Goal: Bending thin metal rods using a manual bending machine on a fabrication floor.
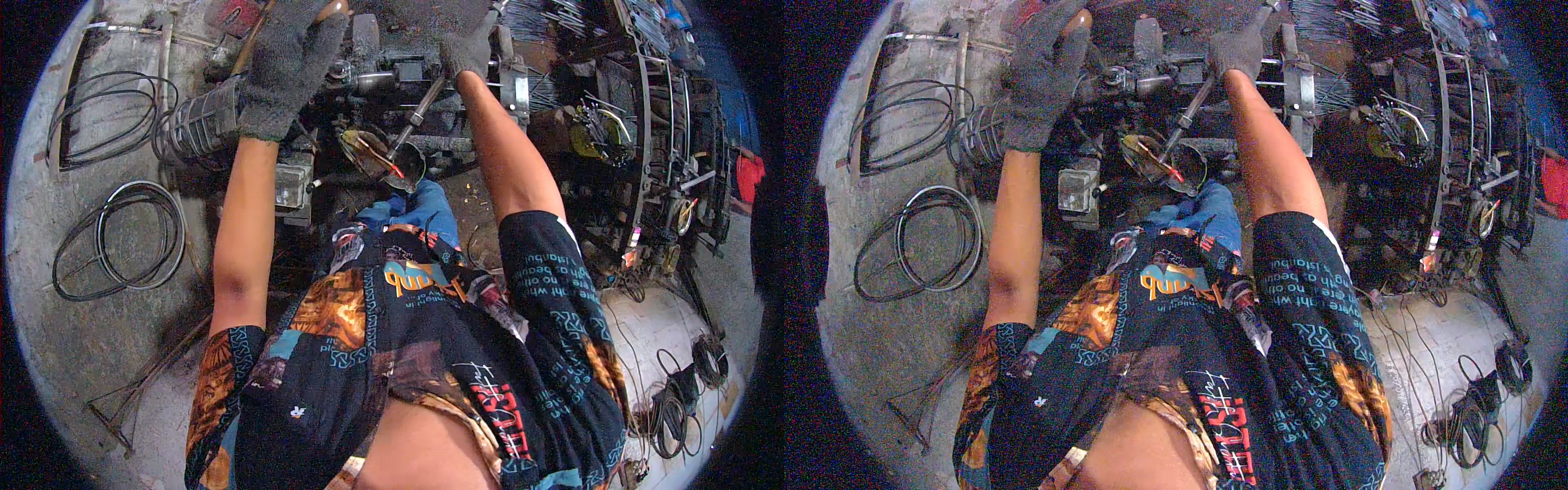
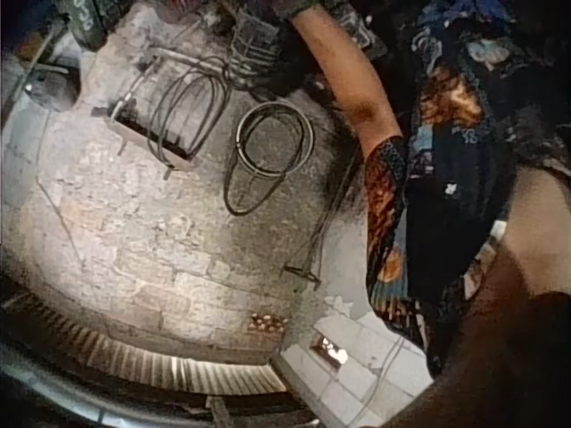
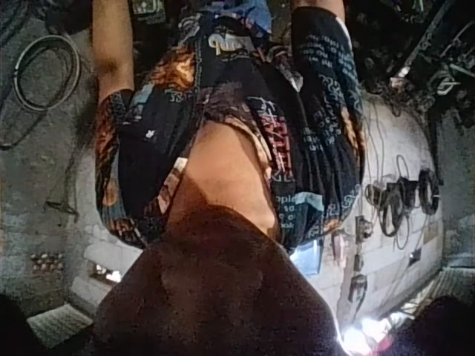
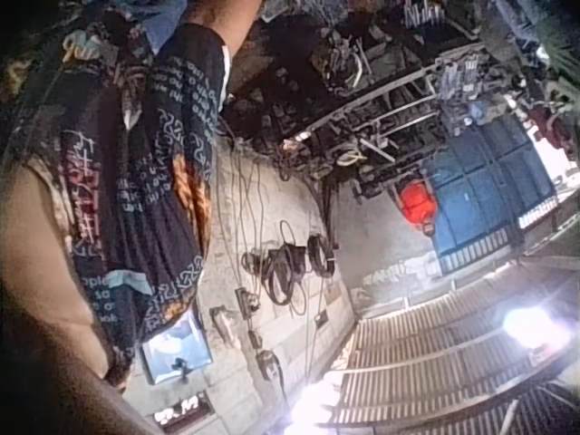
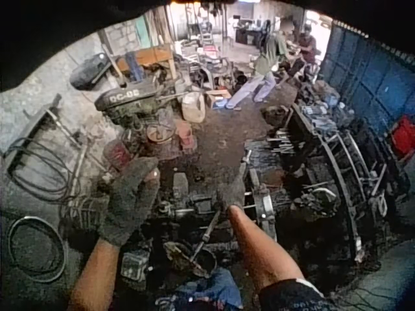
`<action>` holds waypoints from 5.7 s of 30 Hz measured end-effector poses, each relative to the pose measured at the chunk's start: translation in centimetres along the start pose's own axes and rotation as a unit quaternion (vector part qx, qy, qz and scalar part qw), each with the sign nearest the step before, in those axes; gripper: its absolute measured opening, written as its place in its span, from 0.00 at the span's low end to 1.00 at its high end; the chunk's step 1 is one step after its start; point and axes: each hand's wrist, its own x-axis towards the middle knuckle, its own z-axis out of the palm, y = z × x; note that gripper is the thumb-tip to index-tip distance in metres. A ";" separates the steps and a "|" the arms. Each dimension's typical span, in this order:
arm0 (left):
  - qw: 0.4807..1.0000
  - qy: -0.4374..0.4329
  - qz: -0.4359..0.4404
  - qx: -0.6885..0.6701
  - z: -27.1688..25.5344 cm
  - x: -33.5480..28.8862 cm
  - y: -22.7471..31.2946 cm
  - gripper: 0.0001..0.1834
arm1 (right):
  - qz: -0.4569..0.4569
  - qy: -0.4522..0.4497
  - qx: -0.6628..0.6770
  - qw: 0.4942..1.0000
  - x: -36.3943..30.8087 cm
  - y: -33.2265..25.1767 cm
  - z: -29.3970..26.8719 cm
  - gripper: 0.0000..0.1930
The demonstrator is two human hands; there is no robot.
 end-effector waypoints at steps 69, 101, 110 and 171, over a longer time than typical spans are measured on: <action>0.999 -0.004 -0.029 0.013 0.2 0.5 1.0 0.15 | -0.101 0.082 0.046 0.990 0.7 1.3 1.3 0.51; 0.949 0.070 -0.163 0.260 -9.5 -17.1 -5.2 0.07 | -0.043 0.013 -0.060 0.997 3.5 5.5 1.7 0.58; 0.979 0.029 -0.137 0.147 -5.8 -13.9 4.2 0.04 | -0.005 0.013 -0.069 0.998 2.2 3.0 0.8 0.56; 0.970 0.155 -0.186 0.025 0.6 -11.2 8.8 0.10 | 0.065 -0.028 -0.003 0.998 1.1 1.5 3.0 0.27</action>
